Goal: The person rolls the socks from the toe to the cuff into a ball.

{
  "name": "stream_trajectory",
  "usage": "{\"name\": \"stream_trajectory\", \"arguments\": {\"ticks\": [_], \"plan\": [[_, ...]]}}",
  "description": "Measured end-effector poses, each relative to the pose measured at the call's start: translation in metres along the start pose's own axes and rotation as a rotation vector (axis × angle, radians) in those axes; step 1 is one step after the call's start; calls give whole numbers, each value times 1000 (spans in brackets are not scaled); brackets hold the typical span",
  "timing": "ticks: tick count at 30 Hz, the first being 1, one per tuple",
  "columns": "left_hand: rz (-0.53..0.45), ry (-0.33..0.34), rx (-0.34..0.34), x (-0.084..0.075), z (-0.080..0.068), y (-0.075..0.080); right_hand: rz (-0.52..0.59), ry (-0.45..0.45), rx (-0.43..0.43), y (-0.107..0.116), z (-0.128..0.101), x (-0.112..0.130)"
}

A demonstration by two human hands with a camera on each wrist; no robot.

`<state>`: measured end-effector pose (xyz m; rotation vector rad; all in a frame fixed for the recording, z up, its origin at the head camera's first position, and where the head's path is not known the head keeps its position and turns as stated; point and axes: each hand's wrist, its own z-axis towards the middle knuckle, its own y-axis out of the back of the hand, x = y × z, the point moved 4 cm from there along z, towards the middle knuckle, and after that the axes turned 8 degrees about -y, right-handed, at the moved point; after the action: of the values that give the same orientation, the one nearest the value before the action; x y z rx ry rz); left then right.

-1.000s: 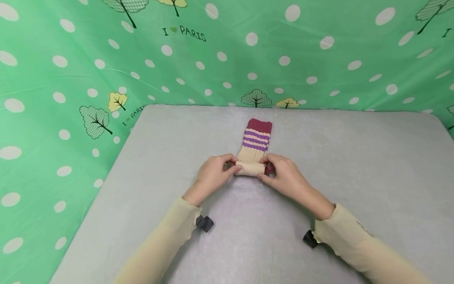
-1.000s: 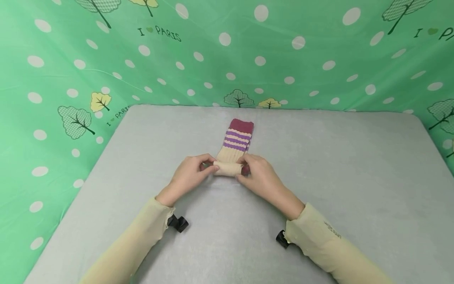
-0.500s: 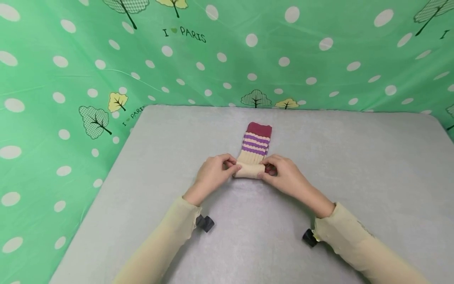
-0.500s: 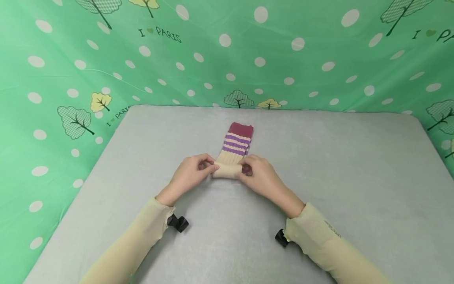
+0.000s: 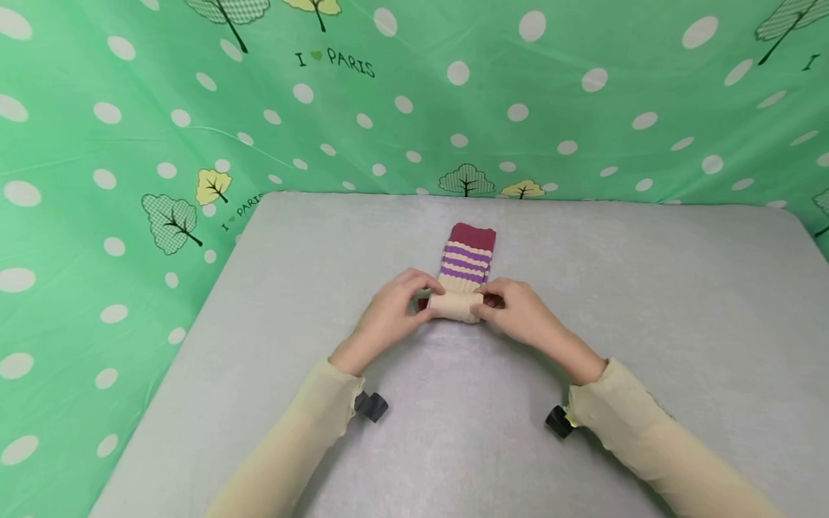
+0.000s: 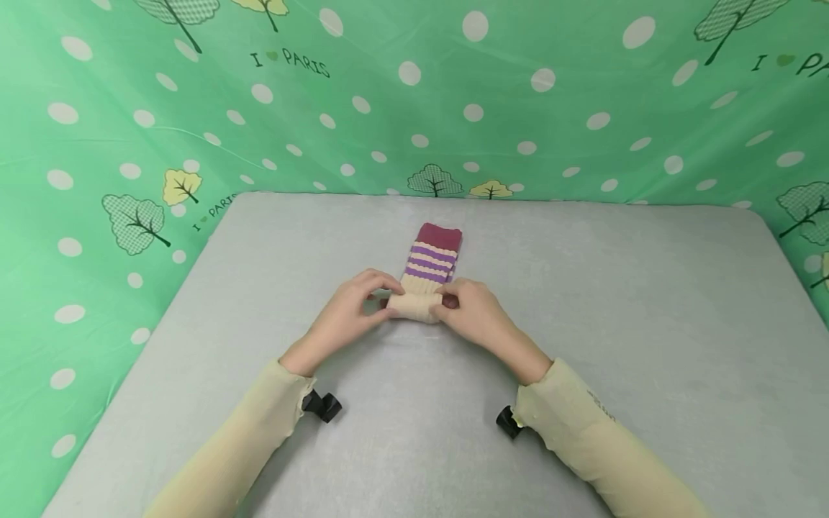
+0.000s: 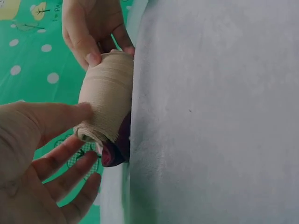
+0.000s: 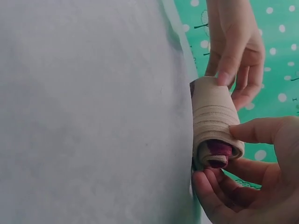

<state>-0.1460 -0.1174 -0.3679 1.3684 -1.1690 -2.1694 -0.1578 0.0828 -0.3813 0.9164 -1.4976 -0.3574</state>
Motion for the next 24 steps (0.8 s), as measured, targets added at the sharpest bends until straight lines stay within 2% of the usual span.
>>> {"name": "stream_trajectory", "arguments": {"ticks": [5, 9, 13, 24], "plan": [[65, -1, 46, 2, 2, -3, 61, -5, -29, 0, 0, -2], [80, 16, 58, 3, 4, -3, 81, 85, -73, -1, -3, -1], [82, 39, 72, 6, 6, -2, 36, 178, -104, -3, -7, 3], [60, 91, 89, 11, 11, -1, -113, 199, -153, -8, -1, 8]]}}
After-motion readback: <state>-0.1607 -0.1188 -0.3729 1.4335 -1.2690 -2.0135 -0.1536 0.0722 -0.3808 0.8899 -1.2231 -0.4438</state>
